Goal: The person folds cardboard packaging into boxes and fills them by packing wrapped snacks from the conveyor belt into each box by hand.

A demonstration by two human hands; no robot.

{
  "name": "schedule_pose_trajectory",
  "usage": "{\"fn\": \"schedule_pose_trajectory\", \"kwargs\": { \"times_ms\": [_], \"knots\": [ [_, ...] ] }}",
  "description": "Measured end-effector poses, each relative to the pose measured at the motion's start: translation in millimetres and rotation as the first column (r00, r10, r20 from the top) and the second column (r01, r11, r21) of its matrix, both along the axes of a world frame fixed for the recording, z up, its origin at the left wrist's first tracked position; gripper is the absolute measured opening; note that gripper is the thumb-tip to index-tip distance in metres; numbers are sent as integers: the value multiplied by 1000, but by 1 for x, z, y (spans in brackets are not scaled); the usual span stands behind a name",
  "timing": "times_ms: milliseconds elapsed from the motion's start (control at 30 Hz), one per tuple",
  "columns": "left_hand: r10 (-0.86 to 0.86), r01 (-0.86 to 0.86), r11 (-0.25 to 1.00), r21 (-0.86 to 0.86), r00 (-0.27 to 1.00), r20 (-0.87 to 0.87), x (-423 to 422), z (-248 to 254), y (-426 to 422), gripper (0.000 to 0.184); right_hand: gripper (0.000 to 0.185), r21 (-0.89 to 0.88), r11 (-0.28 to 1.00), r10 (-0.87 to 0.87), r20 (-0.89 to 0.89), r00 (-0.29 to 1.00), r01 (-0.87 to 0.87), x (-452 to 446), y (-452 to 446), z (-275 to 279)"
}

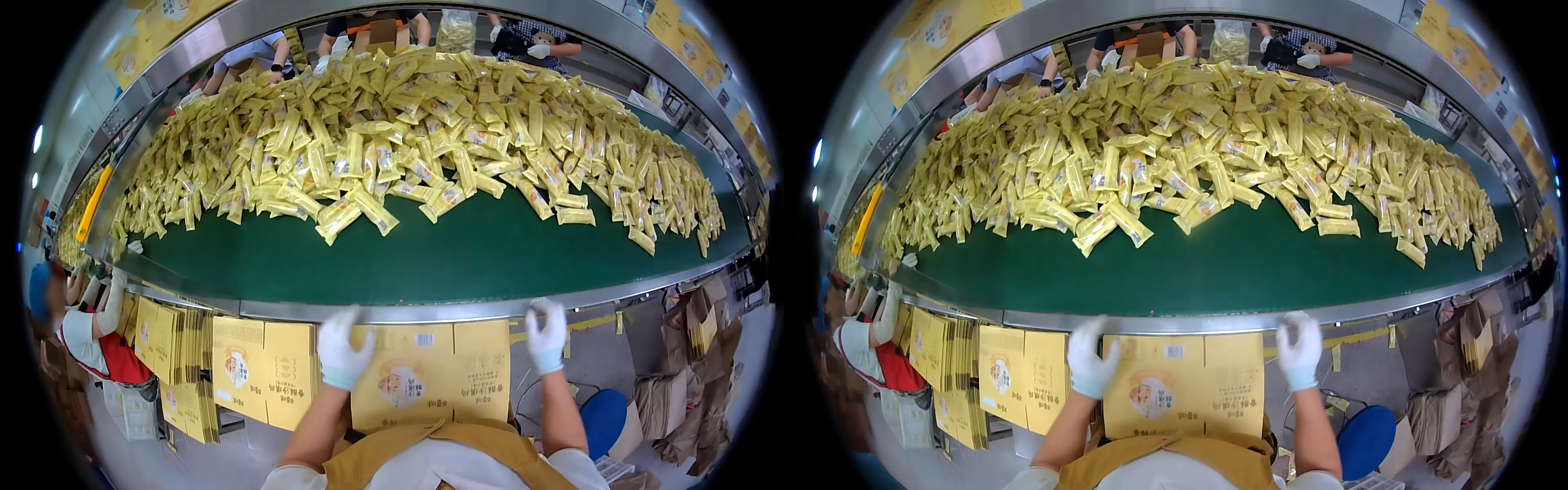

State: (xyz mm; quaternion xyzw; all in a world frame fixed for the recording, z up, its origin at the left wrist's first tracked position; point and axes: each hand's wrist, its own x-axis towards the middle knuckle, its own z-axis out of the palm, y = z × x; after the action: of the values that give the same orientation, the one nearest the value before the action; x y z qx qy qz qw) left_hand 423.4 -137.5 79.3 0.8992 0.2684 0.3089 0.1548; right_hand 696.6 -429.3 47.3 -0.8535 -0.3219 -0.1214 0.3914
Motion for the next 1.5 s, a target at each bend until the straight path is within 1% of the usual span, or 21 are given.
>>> {"fn": "schedule_pose_trajectory", "kwargs": {
  "times_ms": [100,167,233,300,367,433,533,567,633,667,733,767,800,833,867,900,933,1100,1167,1300,1500],
  "knots": [
    [191,-178,980,-95,969,157,40,-10,86,54,33,88,994,-65,-3,998,65,92,9,2],
    [269,-216,953,-214,926,264,59,-26,162,54,42,-38,995,-88,167,982,95,169,3,-4],
    [288,-290,957,-6,947,140,74,-30,230,53,48,-17,990,-137,31,990,138,240,1,-10],
    [251,-227,943,-245,965,71,95,-17,282,54,53,110,991,-47,-242,969,75,307,1,-10],
    [169,-149,934,-325,985,33,121,-15,324,62,58,67,996,-29,-291,956,51,366,2,-18],
    [229,-248,915,-317,968,-98,154,0,332,72,64,104,986,-63,-487,871,130,397,25,-18],
    [295,-361,900,-246,917,-268,189,1,366,86,66,154,988,103,-511,853,-27,423,72,-36],
    [311,-388,897,-213,895,-320,197,-2,379,91,59,103,993,-20,-353,936,60,444,93,-61],
    [274,-357,889,-287,916,-293,205,-6,396,96,47,106,993,-15,-250,968,43,456,116,-59],
    [260,-361,871,-332,914,-312,210,-7,404,100,47,-93,992,-74,98,992,83,455,124,-69],
    [124,-226,888,-400,956,-265,217,-2,389,100,52,-372,871,54,724,688,322,457,135,-87],
    [53,-152,891,-428,971,-234,224,6,377,101,69,-383,872,80,728,681,306,445,144,-94],
    [179,-298,933,-200,870,-459,231,14,361,100,64,-421,841,66,702,709,339,427,158,-97],
    [169,-278,943,-186,876,-452,236,17,349,94,62,-460,808,52,678,733,369,407,176,-98],
    [6,-84,974,-209,938,-347,238,-1,357,87,62,-226,961,-88,286,954,157,374,204,-81],
    [-114,23,975,-221,905,-409,251,9,322,80,66,114,991,-49,-182,982,70,342,229,-63],
    [-3,-113,962,-247,905,-426,265,10,287,78,70,108,993,-23,-186,982,44,325,241,-57],
    [-71,0,987,-164,903,-423,269,-9,275,84,74,-9,1000,23,-349,937,-28,283,246,-36],
    [-81,4,984,-176,899,-430,268,3,250,86,68,78,995,79,-273,959,-60,267,246,-49],
    [-137,52,970,-236,924,-356,256,13,219,91,63,-38,995,85,-155,984,-92,207,249,-35],
    [-161,104,981,-163,908,-387,229,8,199,86,60,-119,989,53,-236,970,-83,130,247,-17]
  ]
}}
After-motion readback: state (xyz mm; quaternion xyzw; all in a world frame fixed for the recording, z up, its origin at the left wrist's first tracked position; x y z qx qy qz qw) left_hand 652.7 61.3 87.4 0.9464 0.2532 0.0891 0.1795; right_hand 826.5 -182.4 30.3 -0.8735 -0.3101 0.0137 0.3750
